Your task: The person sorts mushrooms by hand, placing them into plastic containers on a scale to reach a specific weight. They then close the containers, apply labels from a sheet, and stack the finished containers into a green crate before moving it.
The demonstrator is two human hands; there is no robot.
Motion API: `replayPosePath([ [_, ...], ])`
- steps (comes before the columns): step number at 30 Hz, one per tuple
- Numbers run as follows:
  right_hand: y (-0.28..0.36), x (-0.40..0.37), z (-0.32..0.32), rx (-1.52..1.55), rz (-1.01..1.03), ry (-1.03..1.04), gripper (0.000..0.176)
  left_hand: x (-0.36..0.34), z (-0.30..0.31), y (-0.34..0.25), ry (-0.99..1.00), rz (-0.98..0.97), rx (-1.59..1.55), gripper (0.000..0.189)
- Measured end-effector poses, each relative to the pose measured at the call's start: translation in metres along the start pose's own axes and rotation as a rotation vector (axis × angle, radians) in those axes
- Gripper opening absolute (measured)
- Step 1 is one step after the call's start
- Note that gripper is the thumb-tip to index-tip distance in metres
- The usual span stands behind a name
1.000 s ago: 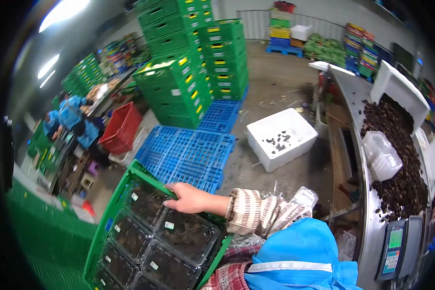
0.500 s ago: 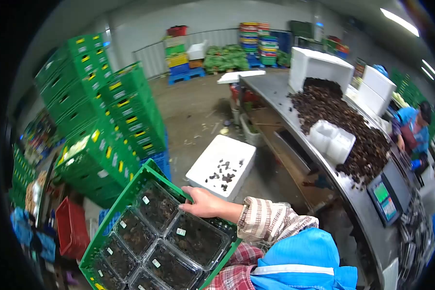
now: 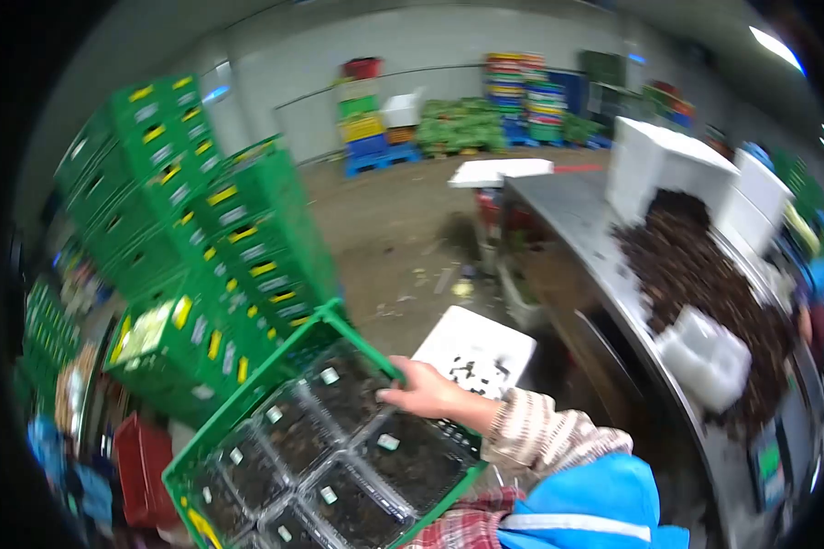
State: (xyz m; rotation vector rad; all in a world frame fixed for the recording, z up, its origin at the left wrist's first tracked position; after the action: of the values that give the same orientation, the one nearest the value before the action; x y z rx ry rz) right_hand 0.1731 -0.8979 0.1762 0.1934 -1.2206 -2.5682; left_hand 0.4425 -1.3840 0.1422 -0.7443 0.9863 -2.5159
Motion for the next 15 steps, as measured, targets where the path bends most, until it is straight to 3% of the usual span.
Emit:
replayPosePath([
  [1, -0.002, 0.016, 0.003, 0.038, 0.017, 0.004, 0.06, 0.012, -0.008, -0.023, -0.076, 0.247, -0.162, 0.033],
  [2, -0.008, 0.033, 0.002, 0.041, 0.109, -0.077, 0.047, 0.022, -0.016, -0.038, -0.158, 0.466, -0.338, 0.033],
  [5, -0.017, 0.083, 0.003, 0.013, 0.111, -0.043, 0.058, 0.038, -0.03, 0.046, -0.208, 0.574, -0.436, 0.032],
  [6, -0.019, 0.089, 0.004, 0.019, 0.117, -0.042, 0.061, 0.033, -0.029, 0.04, -0.228, 0.575, -0.428, 0.032],
  [8, -0.018, 0.12, 0.007, 0.019, 0.182, -0.029, 0.061, 0.036, -0.043, 0.009, -0.148, 0.159, -0.201, 0.032],
  [9, -0.014, 0.133, 0.009, 0.014, 0.245, -0.037, 0.062, 0.038, -0.054, 0.002, -0.15, 0.296, -0.393, 0.032],
  [10, -0.007, 0.159, 0.009, 0.006, 0.26, -0.036, 0.062, 0.056, -0.061, 0.01, -0.165, 0.295, -0.402, 0.032],
  [13, 0.009, 0.204, 0.011, -0.01, 0.286, 0.03, 0.062, 0.072, -0.075, 0.036, -0.185, 0.071, 0.143, 0.035],
  [14, 0.01, 0.221, 0.012, -0.034, 0.316, -0.004, 0.061, 0.085, -0.078, 0.06, -0.248, 0.237, -0.113, 0.035],
  [15, 0.01, 0.238, 0.012, -0.042, 0.31, -0.001, 0.061, 0.103, -0.087, 0.048, -0.353, 0.436, -0.345, 0.034],
])
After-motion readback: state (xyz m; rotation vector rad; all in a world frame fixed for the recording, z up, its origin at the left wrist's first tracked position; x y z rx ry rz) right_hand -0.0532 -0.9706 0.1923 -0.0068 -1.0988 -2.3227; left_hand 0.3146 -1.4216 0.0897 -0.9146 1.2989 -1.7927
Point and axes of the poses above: each hand's wrist, its own x-axis towards the middle knuckle, its own z-axis out of the back of the hand, y = z × x, the point moved 5 cm from there along x, towards the middle knuckle, and after that the axes turned 12 degrees about -x, right-handed, at the moved point
